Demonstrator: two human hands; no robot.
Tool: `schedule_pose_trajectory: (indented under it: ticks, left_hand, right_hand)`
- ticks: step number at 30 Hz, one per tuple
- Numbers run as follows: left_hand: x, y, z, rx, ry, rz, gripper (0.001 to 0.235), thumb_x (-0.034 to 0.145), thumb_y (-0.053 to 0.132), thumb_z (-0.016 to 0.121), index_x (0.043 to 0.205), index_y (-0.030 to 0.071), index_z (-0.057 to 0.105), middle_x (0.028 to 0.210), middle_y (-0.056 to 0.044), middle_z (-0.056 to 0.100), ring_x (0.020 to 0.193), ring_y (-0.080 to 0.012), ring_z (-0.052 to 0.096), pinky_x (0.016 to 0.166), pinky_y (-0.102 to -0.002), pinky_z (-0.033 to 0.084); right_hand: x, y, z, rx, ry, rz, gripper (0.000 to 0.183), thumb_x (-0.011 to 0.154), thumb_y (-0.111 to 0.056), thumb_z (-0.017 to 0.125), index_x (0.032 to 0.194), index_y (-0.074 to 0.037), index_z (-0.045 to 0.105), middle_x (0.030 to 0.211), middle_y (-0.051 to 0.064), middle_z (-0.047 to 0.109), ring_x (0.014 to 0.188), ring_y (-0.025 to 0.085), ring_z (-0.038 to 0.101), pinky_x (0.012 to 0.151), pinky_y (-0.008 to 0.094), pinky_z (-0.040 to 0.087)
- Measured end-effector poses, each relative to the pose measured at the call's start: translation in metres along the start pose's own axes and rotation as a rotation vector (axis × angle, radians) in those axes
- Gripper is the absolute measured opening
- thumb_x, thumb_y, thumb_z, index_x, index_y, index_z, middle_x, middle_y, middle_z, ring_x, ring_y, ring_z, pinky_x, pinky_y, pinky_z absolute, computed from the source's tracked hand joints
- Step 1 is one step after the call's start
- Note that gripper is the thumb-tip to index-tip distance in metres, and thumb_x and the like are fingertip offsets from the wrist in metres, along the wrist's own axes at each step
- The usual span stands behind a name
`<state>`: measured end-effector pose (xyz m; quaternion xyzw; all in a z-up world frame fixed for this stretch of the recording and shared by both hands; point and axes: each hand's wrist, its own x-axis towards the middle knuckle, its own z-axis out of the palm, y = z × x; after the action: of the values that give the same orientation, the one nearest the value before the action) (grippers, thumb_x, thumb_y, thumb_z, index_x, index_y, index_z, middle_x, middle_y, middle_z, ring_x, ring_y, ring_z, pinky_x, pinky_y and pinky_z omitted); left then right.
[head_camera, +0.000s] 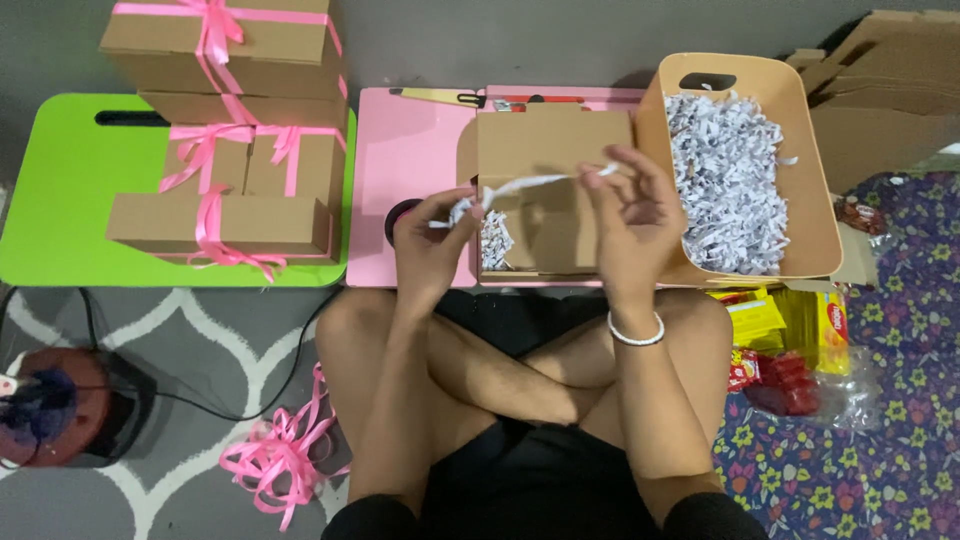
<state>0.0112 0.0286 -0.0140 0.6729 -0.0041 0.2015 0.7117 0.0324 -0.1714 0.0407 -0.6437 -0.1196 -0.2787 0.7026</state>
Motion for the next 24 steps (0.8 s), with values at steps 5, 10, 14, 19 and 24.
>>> schedule_pose_trajectory:
  ticks: [5,10,14,19,24]
  left_hand:
    - [0.005,-0.003,-0.014,0.321,0.07,0.054,0.017,0.093,0.011,0.077,0.108,0.004,0.077,0.084,-0.018,0.072,0.081,-0.0277,0.071,0.064,-0.033,0.061]
    - [0.004,-0.012,-0.012,0.489,0.006,0.01,0.022,0.094,0.012,0.073,0.108,-0.004,0.075,0.085,-0.023,0.072,0.082,-0.0343,0.074,0.063,-0.033,0.062]
    - [-0.001,0.0,-0.002,0.34,0.084,0.078,0.045,0.099,0.029,0.071,0.131,-0.002,0.065,0.118,-0.029,0.069,0.117,-0.0462,0.065,0.099,-0.054,0.052]
    - [-0.037,0.019,0.052,-0.266,-0.005,0.267,0.052,0.113,0.045,0.04,0.142,0.004,0.054,0.139,-0.02,0.06,0.138,-0.0336,0.052,0.118,-0.052,0.039]
    - [-0.047,0.038,0.066,-0.267,-0.21,0.115,0.09,0.104,0.077,0.025,0.166,0.011,0.024,0.174,-0.006,0.018,0.162,-0.0235,0.012,0.133,-0.041,0.009]
  right_hand:
    - [-0.006,-0.011,-0.011,-0.096,0.001,-0.019,0.008,0.1,0.011,0.067,0.107,0.007,0.069,0.112,0.021,0.067,0.099,0.03,0.075,0.088,0.038,0.065]
    - [-0.039,0.0,-0.011,-0.06,-0.021,0.159,0.013,0.109,-0.005,0.054,0.11,0.004,0.062,0.105,0.018,0.072,0.088,0.024,0.075,0.08,0.035,0.064]
    - [-0.059,0.004,-0.009,0.02,-0.056,0.238,0.021,0.11,-0.003,0.047,0.117,0.009,0.062,0.097,0.02,0.068,0.084,0.026,0.073,0.079,0.038,0.064]
    - [-0.077,-0.015,0.007,-0.115,-0.074,0.156,0.013,0.104,-0.003,0.061,0.111,0.001,0.07,0.094,0.014,0.065,0.077,0.02,0.071,0.076,0.037,0.06]
    - [-0.118,-0.036,0.027,0.168,-0.484,0.298,0.092,0.103,-0.074,0.008,0.164,-0.006,0.021,0.174,0.016,0.005,0.158,0.032,0.0,0.128,0.05,-0.003]
